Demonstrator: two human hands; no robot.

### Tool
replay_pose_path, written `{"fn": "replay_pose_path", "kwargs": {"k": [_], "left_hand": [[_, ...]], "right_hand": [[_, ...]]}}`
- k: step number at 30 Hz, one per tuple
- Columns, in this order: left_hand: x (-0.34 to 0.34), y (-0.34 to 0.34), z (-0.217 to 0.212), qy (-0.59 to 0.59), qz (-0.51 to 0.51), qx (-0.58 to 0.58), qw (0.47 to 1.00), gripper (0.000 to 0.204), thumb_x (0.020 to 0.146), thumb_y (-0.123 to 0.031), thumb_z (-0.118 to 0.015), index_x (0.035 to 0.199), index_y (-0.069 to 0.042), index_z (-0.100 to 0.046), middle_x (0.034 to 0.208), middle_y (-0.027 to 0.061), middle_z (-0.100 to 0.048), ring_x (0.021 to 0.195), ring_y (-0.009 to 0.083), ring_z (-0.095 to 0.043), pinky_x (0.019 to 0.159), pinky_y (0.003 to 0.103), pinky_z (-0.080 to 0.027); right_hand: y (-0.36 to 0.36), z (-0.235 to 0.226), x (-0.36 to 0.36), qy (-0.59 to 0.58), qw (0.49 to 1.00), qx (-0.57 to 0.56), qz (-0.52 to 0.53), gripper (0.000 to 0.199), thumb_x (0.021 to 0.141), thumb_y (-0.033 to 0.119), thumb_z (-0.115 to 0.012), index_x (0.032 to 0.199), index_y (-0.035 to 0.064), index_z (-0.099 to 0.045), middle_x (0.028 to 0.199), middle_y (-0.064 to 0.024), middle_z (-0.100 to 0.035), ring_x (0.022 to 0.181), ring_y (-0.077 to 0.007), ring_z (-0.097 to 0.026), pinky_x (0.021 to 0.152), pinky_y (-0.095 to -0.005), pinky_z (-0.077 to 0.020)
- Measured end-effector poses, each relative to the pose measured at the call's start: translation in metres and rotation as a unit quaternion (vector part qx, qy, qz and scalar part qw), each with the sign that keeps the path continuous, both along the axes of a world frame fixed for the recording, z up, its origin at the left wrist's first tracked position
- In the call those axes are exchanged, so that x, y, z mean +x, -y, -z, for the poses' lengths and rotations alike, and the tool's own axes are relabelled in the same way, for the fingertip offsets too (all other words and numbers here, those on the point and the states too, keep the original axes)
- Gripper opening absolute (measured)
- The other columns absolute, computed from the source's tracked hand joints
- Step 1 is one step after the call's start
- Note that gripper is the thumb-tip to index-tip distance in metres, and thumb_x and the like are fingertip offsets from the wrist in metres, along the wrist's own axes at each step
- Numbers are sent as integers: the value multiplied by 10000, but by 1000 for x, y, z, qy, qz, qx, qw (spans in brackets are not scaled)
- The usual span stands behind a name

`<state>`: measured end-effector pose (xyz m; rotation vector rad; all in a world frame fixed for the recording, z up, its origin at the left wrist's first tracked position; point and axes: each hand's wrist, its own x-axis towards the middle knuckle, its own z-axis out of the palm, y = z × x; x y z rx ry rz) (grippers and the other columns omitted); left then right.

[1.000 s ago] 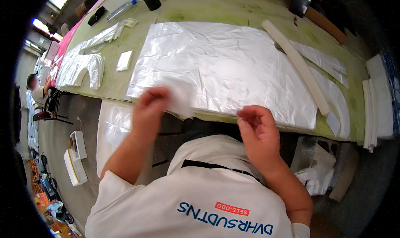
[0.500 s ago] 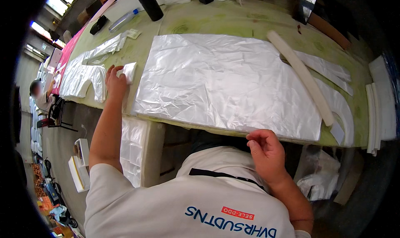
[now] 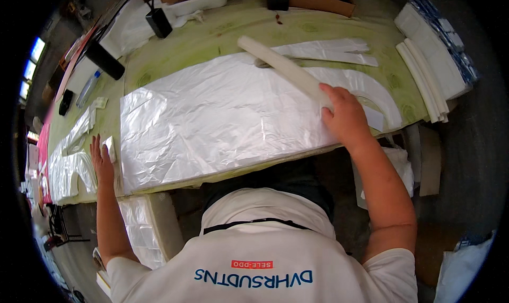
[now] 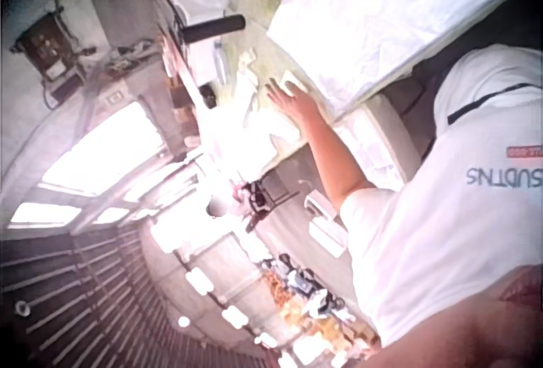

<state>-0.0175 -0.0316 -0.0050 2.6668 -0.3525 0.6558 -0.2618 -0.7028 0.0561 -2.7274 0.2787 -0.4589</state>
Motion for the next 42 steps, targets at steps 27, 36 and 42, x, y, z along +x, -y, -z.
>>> {"fn": "replay_pose_path", "kwargs": {"k": [27, 36, 42], "left_hand": [[-163, 467, -80, -161, 510, -12, 845, 419, 788, -245, -830, 1149, -79, -698, 1219, 124, -638, 1141, 355, -607, 1004, 450, -473], [-159, 527, -65, -297, 474, 125, 819, 280, 873, -238, -740, 1056, -31, -693, 994, 161, -713, 901, 357, -697, 808, 418, -555], [-160, 520, -87, -362, 413, 26, 835, 180, 912, -157, -696, 1023, -16, -682, 972, 143, -722, 833, 265, -695, 767, 364, -555]], "right_hand": [[-108, 39, -112, 30, 838, 542, -56, 540, 919, 80, -715, 1417, 69, -506, 1303, -105, -467, 995, -171, -551, 830, -287, -520], [-119, 49, -100, 25, 782, 620, -63, 510, 941, 0, -669, 1406, 17, -461, 1273, -72, -436, 1058, -124, -554, 854, -260, -553], [-107, 52, -106, 82, 806, 584, -57, 476, 928, 70, -703, 1370, 41, -527, 1221, -100, -502, 969, -146, -562, 811, -274, -536]]}}
